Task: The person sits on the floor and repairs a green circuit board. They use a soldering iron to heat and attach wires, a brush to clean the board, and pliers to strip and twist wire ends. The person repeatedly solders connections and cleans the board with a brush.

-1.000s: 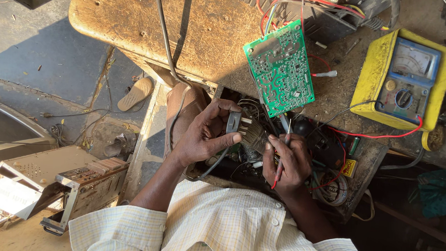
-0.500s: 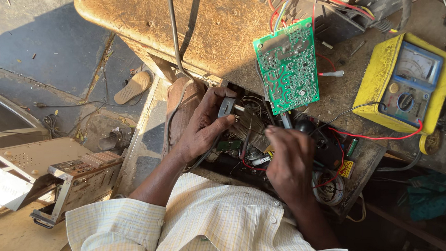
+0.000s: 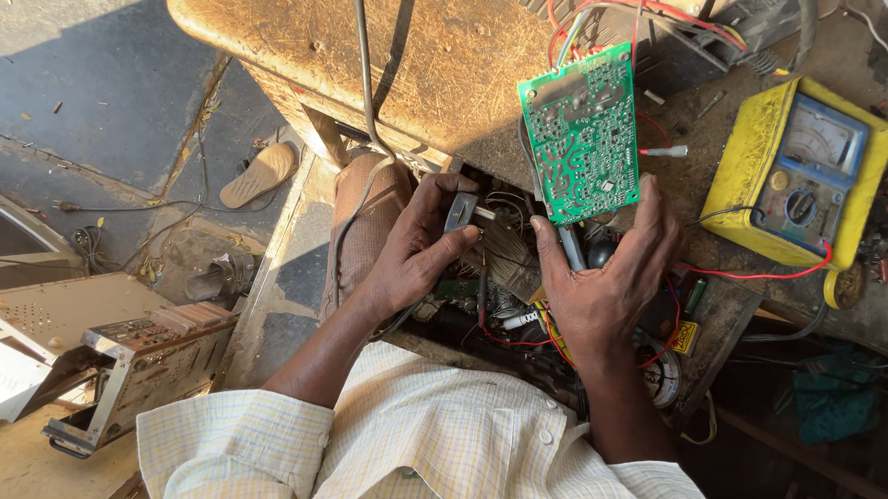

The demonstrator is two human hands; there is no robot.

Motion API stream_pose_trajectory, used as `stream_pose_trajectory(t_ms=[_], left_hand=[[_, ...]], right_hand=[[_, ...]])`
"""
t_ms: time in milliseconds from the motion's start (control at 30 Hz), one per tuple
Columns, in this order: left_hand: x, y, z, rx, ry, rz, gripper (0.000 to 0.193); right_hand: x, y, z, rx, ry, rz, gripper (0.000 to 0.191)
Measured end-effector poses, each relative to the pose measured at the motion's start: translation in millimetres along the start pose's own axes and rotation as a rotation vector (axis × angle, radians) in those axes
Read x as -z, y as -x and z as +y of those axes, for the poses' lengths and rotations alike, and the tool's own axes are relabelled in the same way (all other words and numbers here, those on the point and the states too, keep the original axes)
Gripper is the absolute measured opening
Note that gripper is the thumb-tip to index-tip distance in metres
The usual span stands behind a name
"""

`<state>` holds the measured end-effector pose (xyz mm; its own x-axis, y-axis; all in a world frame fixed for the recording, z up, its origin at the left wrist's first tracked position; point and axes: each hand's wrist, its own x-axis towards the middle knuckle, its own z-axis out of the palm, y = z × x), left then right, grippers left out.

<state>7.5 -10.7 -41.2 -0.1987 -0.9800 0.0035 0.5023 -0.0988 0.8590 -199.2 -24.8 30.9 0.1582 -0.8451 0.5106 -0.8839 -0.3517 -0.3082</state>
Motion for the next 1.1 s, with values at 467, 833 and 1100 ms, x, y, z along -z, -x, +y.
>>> stream_pose_trajectory(t_ms=[467,833,1100], left_hand=[[-3,-2,5,0.019,-0.076,0.026,0.04],[-1,-1,0,0.017,-0.061,0.025,0.041],[-1,-2,0,0.001,-0.098,0.026,0.042]], right_hand=[[1,-1,5,-0.044,-0.29,0.066,0.092],[4,3,12,-0.154,-0.462,0.03,0.082],[1,4,20,-0.158,-0.508,0.052,0.076]])
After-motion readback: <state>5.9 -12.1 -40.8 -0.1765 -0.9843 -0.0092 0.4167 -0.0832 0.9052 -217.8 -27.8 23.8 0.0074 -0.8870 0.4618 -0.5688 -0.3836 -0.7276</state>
